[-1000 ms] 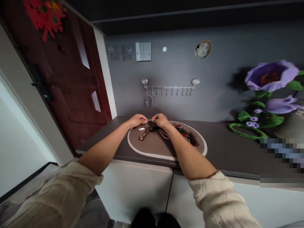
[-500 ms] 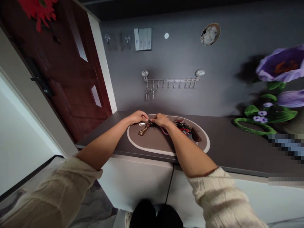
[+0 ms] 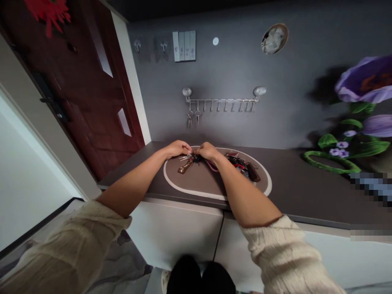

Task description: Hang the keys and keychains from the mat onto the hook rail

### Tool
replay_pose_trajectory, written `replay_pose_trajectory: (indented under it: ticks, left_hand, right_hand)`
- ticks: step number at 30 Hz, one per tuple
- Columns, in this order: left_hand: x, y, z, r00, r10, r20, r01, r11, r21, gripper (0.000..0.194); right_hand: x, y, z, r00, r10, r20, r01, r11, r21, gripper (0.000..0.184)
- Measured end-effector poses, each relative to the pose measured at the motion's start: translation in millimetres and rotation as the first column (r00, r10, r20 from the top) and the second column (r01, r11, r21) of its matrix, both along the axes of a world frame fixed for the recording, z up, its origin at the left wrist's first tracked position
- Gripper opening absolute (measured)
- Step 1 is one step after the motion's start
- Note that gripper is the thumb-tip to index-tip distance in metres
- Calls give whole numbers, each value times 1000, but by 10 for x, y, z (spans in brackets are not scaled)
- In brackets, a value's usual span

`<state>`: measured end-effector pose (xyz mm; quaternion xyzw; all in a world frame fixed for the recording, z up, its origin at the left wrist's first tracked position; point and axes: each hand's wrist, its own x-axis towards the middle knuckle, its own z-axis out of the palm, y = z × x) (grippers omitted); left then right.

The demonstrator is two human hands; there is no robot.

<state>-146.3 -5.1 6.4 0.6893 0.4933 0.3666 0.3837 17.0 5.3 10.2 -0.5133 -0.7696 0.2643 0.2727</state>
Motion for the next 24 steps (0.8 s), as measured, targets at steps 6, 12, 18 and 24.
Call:
replay_pose_trajectory:
  ticks: [6, 12, 18, 24]
  left_hand:
    - [10, -65, 66, 997, 2, 82, 2, 999, -52, 10]
    - [-28, 17, 32, 988, -36, 153, 47, 996, -73, 12]
    - [-63, 27, 33, 978, -106, 180, 117, 992, -50, 17]
    - [-21, -44, 116, 966, -90, 241, 80, 995, 53, 21]
  right_hand:
    - [-7, -46, 31, 968, 32, -249, -52, 996, -71, 18]
    - [-7, -31, 29, 921, 52, -385, -104, 988, -117, 15]
    - [-7, -12, 17, 855, 96, -510, -158, 984, -80, 20]
    - [-43, -37, 47, 784, 87, -615, -168, 983, -75, 20]
